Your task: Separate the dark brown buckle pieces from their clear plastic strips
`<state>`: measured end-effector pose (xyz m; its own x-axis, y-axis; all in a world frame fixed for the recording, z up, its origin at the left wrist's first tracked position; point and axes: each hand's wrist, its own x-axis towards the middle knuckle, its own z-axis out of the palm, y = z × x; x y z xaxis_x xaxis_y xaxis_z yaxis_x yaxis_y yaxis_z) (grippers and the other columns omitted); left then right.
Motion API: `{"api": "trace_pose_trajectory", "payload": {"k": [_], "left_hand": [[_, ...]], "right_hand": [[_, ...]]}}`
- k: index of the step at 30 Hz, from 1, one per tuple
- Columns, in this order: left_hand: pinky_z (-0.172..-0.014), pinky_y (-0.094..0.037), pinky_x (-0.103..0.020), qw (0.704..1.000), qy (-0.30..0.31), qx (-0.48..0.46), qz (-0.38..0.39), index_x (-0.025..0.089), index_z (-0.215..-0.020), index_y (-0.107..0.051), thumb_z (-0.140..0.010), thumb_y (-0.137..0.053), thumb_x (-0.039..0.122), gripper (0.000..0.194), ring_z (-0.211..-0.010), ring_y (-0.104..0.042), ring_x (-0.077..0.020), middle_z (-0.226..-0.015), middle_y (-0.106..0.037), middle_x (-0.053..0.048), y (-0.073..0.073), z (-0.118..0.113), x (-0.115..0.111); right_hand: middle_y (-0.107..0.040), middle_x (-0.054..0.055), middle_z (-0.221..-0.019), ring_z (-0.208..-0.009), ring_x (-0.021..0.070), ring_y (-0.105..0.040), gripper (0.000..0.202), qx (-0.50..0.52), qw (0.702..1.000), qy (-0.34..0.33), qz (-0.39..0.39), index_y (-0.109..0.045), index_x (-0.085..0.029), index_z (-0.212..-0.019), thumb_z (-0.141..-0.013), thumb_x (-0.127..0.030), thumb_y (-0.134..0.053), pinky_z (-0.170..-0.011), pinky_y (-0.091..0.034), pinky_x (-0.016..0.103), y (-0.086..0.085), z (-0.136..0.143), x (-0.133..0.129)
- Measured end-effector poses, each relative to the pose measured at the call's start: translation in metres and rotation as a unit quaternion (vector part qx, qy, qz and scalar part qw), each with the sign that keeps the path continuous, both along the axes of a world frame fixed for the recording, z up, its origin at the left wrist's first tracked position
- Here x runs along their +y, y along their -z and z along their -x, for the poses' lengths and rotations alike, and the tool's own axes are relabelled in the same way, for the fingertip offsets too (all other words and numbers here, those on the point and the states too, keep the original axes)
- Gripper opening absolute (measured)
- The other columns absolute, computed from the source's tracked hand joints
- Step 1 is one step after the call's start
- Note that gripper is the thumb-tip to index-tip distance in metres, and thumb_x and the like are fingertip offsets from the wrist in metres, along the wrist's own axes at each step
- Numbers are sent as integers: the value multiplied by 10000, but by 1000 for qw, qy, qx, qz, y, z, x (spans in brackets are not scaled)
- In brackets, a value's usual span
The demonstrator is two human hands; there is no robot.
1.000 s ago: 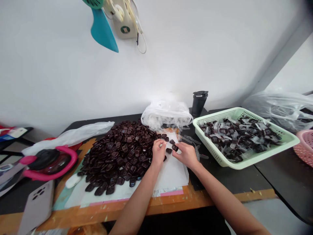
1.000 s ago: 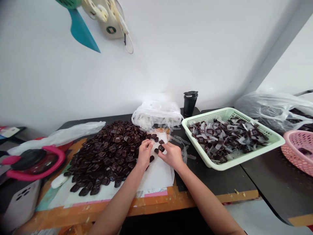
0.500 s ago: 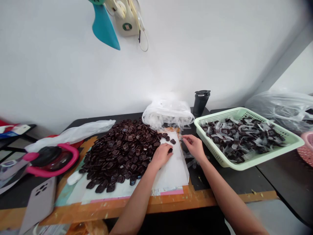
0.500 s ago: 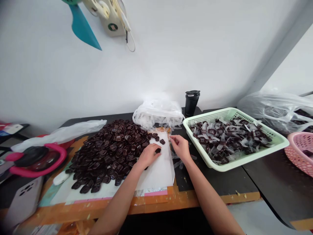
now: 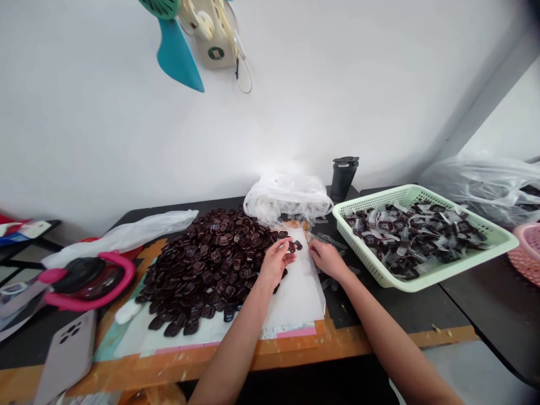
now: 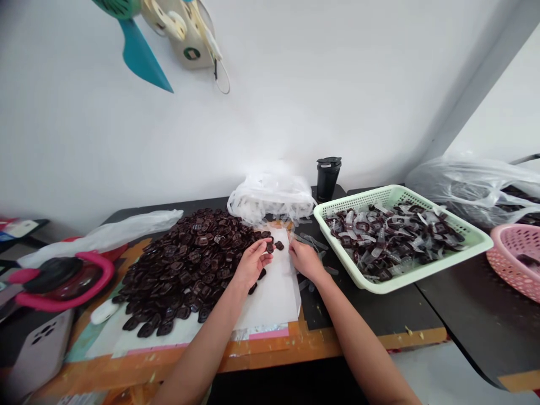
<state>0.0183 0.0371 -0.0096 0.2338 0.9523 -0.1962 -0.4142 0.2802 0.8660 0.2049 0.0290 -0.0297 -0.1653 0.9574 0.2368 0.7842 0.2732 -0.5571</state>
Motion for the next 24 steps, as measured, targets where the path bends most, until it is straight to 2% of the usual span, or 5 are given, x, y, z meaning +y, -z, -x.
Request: {"api": "trace_pose_trajectory", "payload": {"k": [7, 11, 15, 19, 24], "left_hand": [[-634, -526, -211, 999, -2, -39, 20, 161, -1050, -646, -723, -744, 304, 371, -656, -651, -109, -918, -702, -80, 0, 1, 1], [-651, -531, -219, 999, -5, -28, 19, 162, -1063, -646, -713, -751, 289, 387, -666, -655, -114, -925, -708, -83, -2, 1, 1], [-623, -525, -200, 999, -25, -19, 25, 163, -1063, -647, -679, -775, 279, 421, -644, -649, -103, -905, -710, -71, -4, 2, 4], [-624, -528, -189, 999, -24, -2, 31, 155, -1074, -640, -657, -789, 262, 456, -649, -647, -100, -897, -711, -68, -6, 2, 6], [-602, -533, -178, 999, -23, 10, 42, 168, -1064, -651, -629, -800, 242, 466, -639, -645, -99, -870, -713, -50, -6, 1, 10]], "right_hand": [[-623, 77, -1111, -979, 199, -602, 239, 18, 996, -80, -31, -597, -214, -1070, -844, -171, -534, -782, -435, 266, 5, 9, -3], [-647, 52, -950, -823, 176, -618, 113, -11, 997, -73, -2, -602, -206, -897, -829, -138, -543, -697, -423, 245, 1, 16, -4], [-605, 24, -761, -667, 153, -576, 82, 139, 982, 70, -111, -531, -211, -911, -914, -210, -449, -632, -424, 241, -25, 3, -10], [-608, 106, -984, -874, 215, -562, 74, 178, 884, 285, -325, -494, -193, -948, -914, -248, -459, -829, -438, 369, -60, -20, -21], [-611, 75, -849, -858, 225, -582, 72, 208, 882, 324, -273, -472, -207, -889, -923, -252, -427, -794, -461, 378, -80, -34, -21]]}}
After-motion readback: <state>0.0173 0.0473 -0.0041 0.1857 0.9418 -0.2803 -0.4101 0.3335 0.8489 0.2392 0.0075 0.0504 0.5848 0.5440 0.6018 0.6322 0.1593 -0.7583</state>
